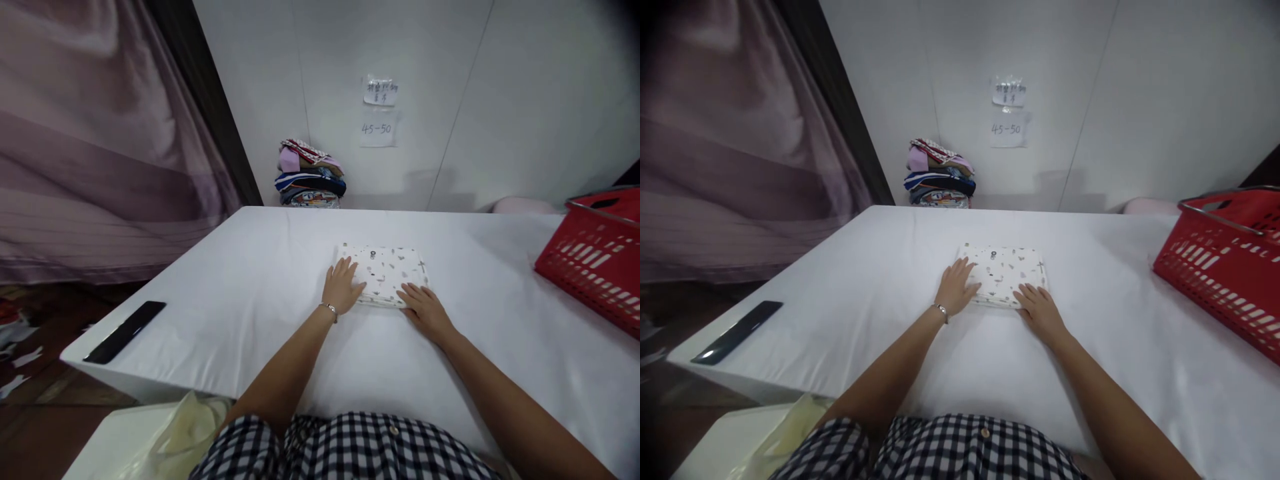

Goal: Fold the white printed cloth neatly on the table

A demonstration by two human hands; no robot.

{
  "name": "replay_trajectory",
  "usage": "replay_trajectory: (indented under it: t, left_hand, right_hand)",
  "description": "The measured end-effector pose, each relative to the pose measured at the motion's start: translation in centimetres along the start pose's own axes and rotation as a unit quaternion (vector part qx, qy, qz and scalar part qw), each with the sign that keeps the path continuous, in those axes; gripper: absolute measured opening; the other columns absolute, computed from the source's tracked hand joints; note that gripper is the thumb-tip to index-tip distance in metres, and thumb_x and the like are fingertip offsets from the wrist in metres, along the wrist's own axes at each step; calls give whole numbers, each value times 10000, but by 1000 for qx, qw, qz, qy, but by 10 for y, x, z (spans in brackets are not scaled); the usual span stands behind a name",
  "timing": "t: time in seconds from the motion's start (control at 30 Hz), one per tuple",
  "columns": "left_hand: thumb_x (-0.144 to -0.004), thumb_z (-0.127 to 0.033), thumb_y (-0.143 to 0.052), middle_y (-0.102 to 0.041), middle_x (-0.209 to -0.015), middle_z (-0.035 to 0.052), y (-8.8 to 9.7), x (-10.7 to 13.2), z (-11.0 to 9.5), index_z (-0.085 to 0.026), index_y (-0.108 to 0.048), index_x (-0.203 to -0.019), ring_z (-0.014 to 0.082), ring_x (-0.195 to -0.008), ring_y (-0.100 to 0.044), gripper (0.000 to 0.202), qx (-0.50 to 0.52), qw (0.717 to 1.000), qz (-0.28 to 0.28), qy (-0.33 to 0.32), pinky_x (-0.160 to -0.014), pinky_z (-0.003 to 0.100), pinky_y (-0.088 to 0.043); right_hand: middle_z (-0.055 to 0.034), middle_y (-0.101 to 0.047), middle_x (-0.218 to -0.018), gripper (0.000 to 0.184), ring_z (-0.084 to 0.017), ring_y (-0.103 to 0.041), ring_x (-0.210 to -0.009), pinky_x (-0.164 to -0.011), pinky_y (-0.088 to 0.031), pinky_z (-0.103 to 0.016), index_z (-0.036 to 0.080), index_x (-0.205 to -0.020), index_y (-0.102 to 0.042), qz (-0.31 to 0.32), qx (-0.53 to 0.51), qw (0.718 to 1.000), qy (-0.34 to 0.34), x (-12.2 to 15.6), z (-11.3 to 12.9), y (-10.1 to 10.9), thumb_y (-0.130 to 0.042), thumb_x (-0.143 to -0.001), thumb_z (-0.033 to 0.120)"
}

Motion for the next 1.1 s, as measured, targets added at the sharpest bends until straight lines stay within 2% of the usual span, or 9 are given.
replay_trajectory:
  t: [0.07,0.13,0.37,0.5,0.73,0.8,0.9,1.0,1.1]
  left_hand:
    - [-852,-548,-362,-242,-1484,84,-17,-5,2,-194,-346,-1348,251,-1375,-162,610,-39,996,76,13,-1099,483,-167]
    - [-852,-589,-307,-219,-1491,86,-27,-6,10,-183,-325,-1361,250,-1380,-147,651,-53,991,114,34,-1089,486,-188]
    - [-858,-592,-291,-189,-1500,75,-31,-4,18,-195,-324,-1368,241,-1387,-115,647,-39,993,102,35,-1084,461,-205]
    - [-853,-553,-350,-201,-1497,68,-31,-8,24,-196,-359,-1352,235,-1387,-121,614,15,992,110,55,-1085,439,-228]
    - [-876,-446,-354,-246,-1484,29,-25,3,39,-199,-423,-1321,222,-1378,-165,514,121,984,92,98,-1121,395,-193]
    - [-861,-492,-373,-221,-1491,54,-24,15,29,-177,-408,-1331,237,-1380,-156,567,120,984,95,95,-1126,396,-183]
    - [-816,-568,-419,-200,-1494,100,-25,42,-3,-138,-389,-1340,265,-1377,-155,678,115,984,115,66,-1127,397,-188]
    - [-760,-610,-489,-214,-1488,106,-32,76,-45,-149,-375,-1351,256,-1367,-197,758,146,974,175,-12,-1117,383,-235]
    - [-774,-527,-529,-330,-1446,73,-33,94,-63,-191,-428,-1316,202,-1317,-330,647,183,964,186,-61,-1088,335,-310]
  right_hand:
    - [-88,-466,-1353,381,-239,-405,-1259,-1005,-328,-459,209,-1259,-507,2,-7,1000,4,1,1,1,-404,-897,273]
    - [-90,-459,-1358,383,-234,-396,-1266,-1014,-321,-454,203,-1262,-504,7,-15,1000,2,3,2,4,-394,-901,269]
    - [-83,-428,-1383,491,-247,-335,-1304,-1040,-289,-471,217,-1276,-488,74,-61,993,-70,-17,5,19,-331,-906,499]
    - [-104,-352,-1429,591,-281,-255,-1338,-1057,-237,-503,193,-1301,-462,91,-35,989,-110,-31,-2,19,-280,-890,577]
    - [-109,-272,-1464,672,-264,-268,-1335,-1075,-223,-456,201,-1386,-331,117,23,993,-12,-14,-13,1,-314,-858,618]
    - [-112,-308,-1449,658,-263,-285,-1327,-1066,-237,-455,213,-1391,-321,120,34,992,16,-10,-28,1,-350,-856,593]
    - [-106,-394,-1404,566,-269,-341,-1297,-1031,-262,-499,243,-1364,-367,143,73,987,27,-11,-67,4,-392,-860,500]
    - [-82,-431,-1383,453,-295,-352,-1286,-992,-261,-573,266,-1296,-457,144,134,979,-50,-16,-112,16,-406,-851,339]
    - [-89,-439,-1376,471,-295,-314,-1308,-1000,-256,-573,233,-1268,-494,126,133,977,-108,-20,-123,29,-410,-805,206]
Point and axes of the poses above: each hand's wrist, its own x-axis away from the middle knuckle, its own y-axis out of the back of the hand, z = x × y, the point moved 5 cm from there along -x, towards the middle knuckle
